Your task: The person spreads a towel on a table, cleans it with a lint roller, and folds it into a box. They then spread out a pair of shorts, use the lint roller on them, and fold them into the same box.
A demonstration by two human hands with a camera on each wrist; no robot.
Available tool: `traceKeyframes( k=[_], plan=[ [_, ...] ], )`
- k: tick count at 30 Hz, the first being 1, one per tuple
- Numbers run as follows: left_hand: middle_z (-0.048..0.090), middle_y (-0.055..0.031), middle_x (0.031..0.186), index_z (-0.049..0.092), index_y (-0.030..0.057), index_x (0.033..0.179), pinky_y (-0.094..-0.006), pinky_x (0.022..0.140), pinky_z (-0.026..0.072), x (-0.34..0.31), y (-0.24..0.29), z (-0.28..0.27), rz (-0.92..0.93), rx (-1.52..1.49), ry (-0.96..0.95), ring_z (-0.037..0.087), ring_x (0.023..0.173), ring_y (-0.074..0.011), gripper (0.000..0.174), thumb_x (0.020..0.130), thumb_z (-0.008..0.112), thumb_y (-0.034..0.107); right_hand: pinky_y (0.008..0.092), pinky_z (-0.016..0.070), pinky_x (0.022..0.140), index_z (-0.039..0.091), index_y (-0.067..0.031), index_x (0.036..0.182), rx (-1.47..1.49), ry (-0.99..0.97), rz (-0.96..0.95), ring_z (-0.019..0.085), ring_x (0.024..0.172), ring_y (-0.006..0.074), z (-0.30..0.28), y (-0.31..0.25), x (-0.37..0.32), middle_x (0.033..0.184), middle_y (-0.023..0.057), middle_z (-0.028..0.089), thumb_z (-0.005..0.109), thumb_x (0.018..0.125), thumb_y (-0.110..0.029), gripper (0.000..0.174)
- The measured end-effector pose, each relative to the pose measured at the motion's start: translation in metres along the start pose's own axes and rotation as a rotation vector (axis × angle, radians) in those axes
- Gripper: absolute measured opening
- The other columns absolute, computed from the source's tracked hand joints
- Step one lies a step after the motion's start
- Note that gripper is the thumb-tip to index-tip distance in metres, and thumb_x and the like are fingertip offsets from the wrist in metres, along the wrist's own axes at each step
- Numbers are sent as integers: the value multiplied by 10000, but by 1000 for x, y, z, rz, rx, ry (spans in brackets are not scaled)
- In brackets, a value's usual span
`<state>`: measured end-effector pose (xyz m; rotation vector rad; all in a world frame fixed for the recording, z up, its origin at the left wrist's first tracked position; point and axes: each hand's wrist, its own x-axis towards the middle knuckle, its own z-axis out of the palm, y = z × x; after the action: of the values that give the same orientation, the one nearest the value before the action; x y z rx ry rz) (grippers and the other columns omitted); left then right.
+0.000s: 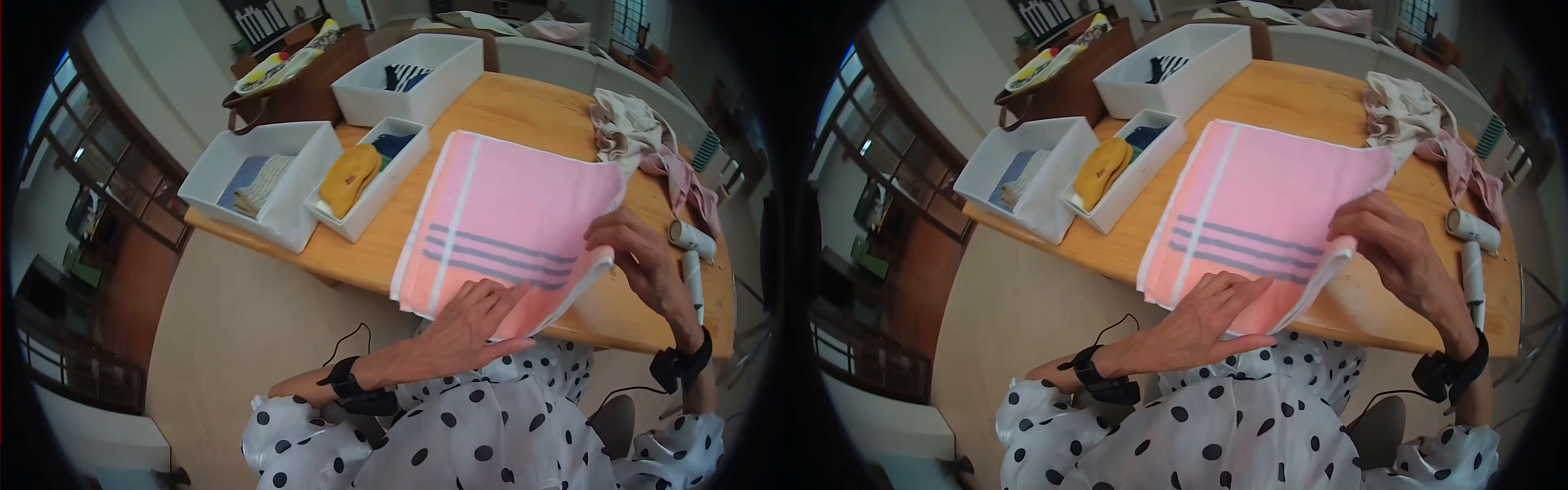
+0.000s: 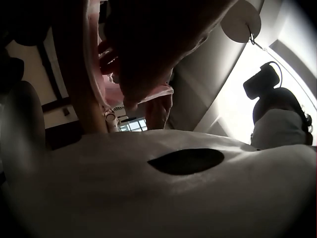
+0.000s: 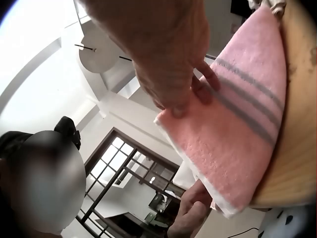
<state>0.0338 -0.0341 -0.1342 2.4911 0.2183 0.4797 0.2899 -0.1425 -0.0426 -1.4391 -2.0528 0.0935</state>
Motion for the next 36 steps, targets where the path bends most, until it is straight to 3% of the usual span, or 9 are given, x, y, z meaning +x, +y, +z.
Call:
traceKeyframes(
  k=[8,9,11,15,19,23,26,31,36],
  plan=[
    [651,-142,1044,500,-64,1238,-313,725,551,-28,-18,-22,-455,-634,215,678,827,-213,477,976,613,318,430,479,906,595,-11,1163,204,-250,-441,560,1059,355,94,-3,143,1123,152,596,624,795,18,370],
    [651,-142,1044,500,-64,1238,-313,725,551,-29,-19,-22,-449,-644,197,678,827,-213,477,976,613,318,430,479,906,595,-11,1163,200,-247,-420,560,1059,355,100,-1,145,1123,152,596,624,795,18,370],
    [681,-130,932,514,-80,1209,-286,581,551,-32,-19,-19,-613,-1079,709,688,679,-224,438,997,575,298,427,480,917,603,-30,1192,224,-176,-391,560,1072,351,109,5,142,1152,151,595,627,826,5,369],
    [681,-158,916,507,-49,1207,-315,520,581,-57,-27,-34,-712,-1149,415,712,691,-263,394,986,572,271,419,472,951,614,-50,1215,141,13,-87,552,1127,345,96,67,122,1207,148,594,648,862,-27,355],
    [685,-193,872,508,-72,1180,-309,403,538,-66,-39,-29,-739,-1112,385,683,555,-269,417,993,555,298,401,465,975,617,-30,1213,-201,36,200,543,1186,332,88,123,108,1244,154,585,669,895,-152,344],
    [690,-200,852,513,-68,1183,-308,441,555,-74,-40,-31,-781,-1087,401,678,544,-256,436,988,568,318,414,458,958,629,0,1178,-387,170,315,539,1154,367,108,158,114,1156,199,618,708,860,-291,438],
    [692,-204,859,515,-70,1210,-303,447,558,-83,-47,-31,-843,-1029,358,682,549,-254,481,980,584,347,397,481,918,616,61,1177,-220,37,484,591,1127,334,111,169,127,1161,220,644,715,841,-429,603],
    [699,-191,973,523,-67,1268,-319,609,601,-96,-58,-36,-1015,-1014,350,721,733,-237,560,958,625,388,388,497,851,632,84,1134,-64,10,517,649,980,348,98,169,136,1060,251,672,770,762,-433,651],
    [691,-146,1082,569,-62,1252,-364,812,578,-91,-59,-21,-894,-1165,585,693,954,-207,536,950,651,373,354,488,688,673,91,979,124,-71,717,635,770,289,89,167,131,837,187,669,772,715,-328,505]
  ],
)
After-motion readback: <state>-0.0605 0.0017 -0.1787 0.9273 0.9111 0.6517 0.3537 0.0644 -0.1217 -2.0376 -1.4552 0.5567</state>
